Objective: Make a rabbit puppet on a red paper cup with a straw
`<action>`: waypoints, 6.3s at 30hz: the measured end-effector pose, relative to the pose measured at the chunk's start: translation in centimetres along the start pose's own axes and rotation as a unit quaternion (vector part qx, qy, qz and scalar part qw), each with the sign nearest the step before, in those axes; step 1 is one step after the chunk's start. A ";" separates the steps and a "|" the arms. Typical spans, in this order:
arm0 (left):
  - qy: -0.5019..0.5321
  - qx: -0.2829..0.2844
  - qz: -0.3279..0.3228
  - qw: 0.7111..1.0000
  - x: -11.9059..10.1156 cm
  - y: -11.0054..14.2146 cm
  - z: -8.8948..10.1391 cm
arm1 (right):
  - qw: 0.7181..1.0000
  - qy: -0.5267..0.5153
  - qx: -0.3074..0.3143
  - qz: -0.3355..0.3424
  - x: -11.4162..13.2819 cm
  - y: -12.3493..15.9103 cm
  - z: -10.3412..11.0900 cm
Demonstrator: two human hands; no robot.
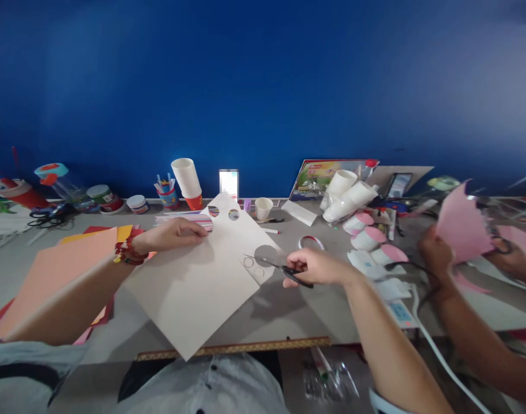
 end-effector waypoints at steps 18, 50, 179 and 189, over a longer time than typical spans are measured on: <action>-0.032 0.043 -0.019 0.998 -0.7 -0.5 -0.5 | 0.999 0.024 0.023 -0.023 -0.9 -1.1 -0.6; 0.219 -0.156 0.149 0.951 3.9 3.0 -8.4 | 0.784 -0.404 -0.448 0.151 -3.2 -5.8 -8.9; 0.564 -0.315 0.027 0.763 1.4 3.6 -14.2 | 0.901 -0.408 -0.139 0.053 1.8 -6.3 -17.5; 0.556 -0.312 0.021 0.770 1.6 3.7 -14.2 | 0.902 -0.407 -0.134 0.047 1.7 -6.0 -17.4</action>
Point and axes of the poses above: each hand's wrist, its own y-axis away from the middle knuckle, its own z-axis out of the back of the hand, x = y × z, the point moved 3 cm from there along -y, towards the middle knuckle, and after that the axes turned 4 degrees about -y, right-handed, at the moved point
